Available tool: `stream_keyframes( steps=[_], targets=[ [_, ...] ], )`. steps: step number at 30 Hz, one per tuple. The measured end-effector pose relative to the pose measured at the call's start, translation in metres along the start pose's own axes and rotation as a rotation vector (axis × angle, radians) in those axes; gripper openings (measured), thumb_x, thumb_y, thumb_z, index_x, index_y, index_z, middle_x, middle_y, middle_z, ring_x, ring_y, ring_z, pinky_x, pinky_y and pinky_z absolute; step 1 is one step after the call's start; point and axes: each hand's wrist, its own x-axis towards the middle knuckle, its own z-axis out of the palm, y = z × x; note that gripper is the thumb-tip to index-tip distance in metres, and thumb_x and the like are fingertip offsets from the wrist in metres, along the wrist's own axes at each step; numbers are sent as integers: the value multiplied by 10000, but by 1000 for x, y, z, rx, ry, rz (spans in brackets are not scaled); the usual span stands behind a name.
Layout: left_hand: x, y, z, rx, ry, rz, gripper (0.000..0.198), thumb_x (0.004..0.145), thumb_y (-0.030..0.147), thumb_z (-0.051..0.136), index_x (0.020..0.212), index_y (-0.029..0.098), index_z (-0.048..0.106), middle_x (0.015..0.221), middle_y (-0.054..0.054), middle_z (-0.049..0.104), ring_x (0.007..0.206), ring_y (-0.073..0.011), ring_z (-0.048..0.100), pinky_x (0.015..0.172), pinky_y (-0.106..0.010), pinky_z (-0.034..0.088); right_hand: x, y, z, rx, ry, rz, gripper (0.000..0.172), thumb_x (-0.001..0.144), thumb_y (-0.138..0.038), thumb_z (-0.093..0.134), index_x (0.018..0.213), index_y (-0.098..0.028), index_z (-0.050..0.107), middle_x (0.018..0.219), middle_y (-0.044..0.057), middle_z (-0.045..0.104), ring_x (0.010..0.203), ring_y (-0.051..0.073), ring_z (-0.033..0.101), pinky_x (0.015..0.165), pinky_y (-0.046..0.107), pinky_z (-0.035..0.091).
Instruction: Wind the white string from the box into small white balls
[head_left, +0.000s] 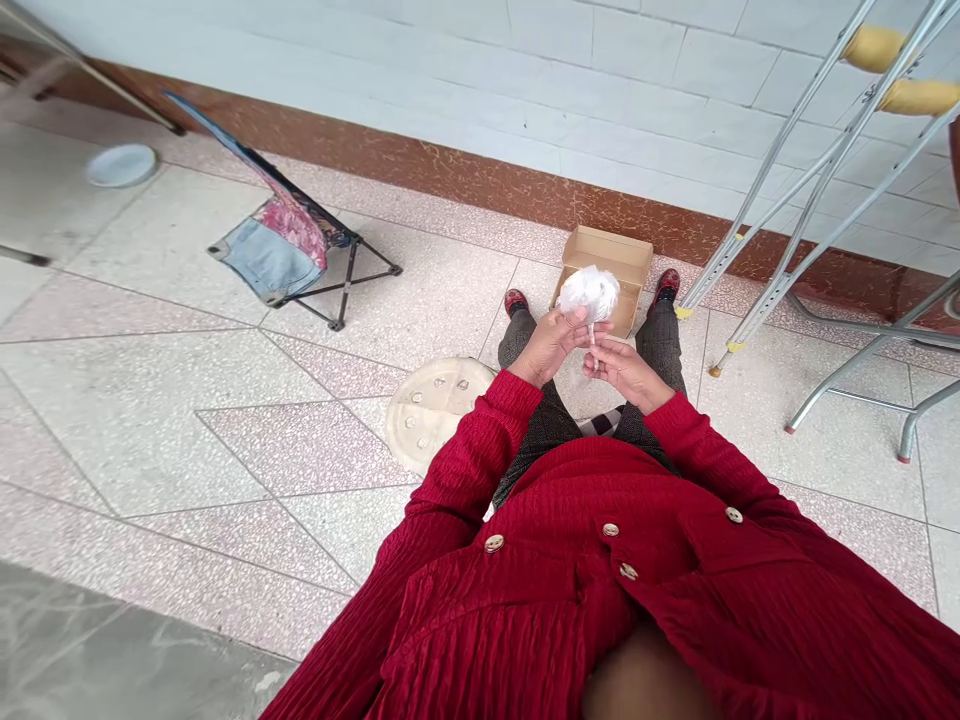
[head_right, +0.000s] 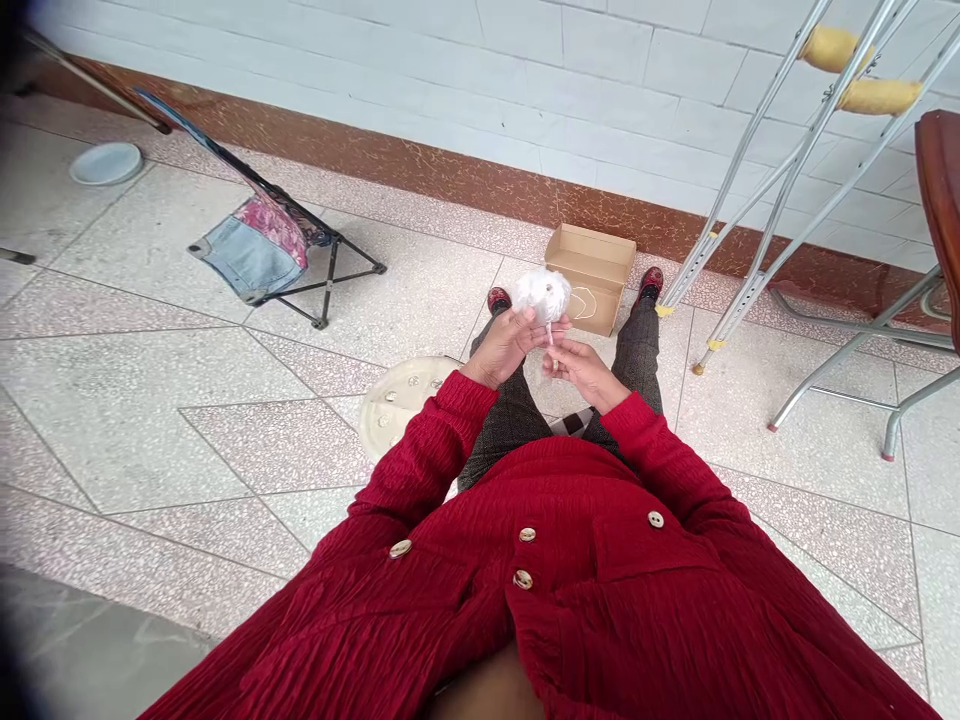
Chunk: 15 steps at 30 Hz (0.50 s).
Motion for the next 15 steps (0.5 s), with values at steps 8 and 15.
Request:
stream_keyframes(
  steps=[8,15],
  targets=[
    [10,-33,-42,-24,170,-107,534,819,550,707,1122,119,620,1035,-164,746,1023,-261,714,1027,-430,480,-20,22,-23,-92,95,-17,439,768,-563,725,862,-139,664,517,-88,366,402,31,231,422,226,137],
    [35,-81,-58,28,291,-347,580,822,631,655,1108,130,595,1025,-156,743,970,-229,727,972,-363,513,-38,55,-32,-230,219,6,510,767,-641,648,842,-136,653,500,-74,397,413,52,277,429,230,170]
  ],
)
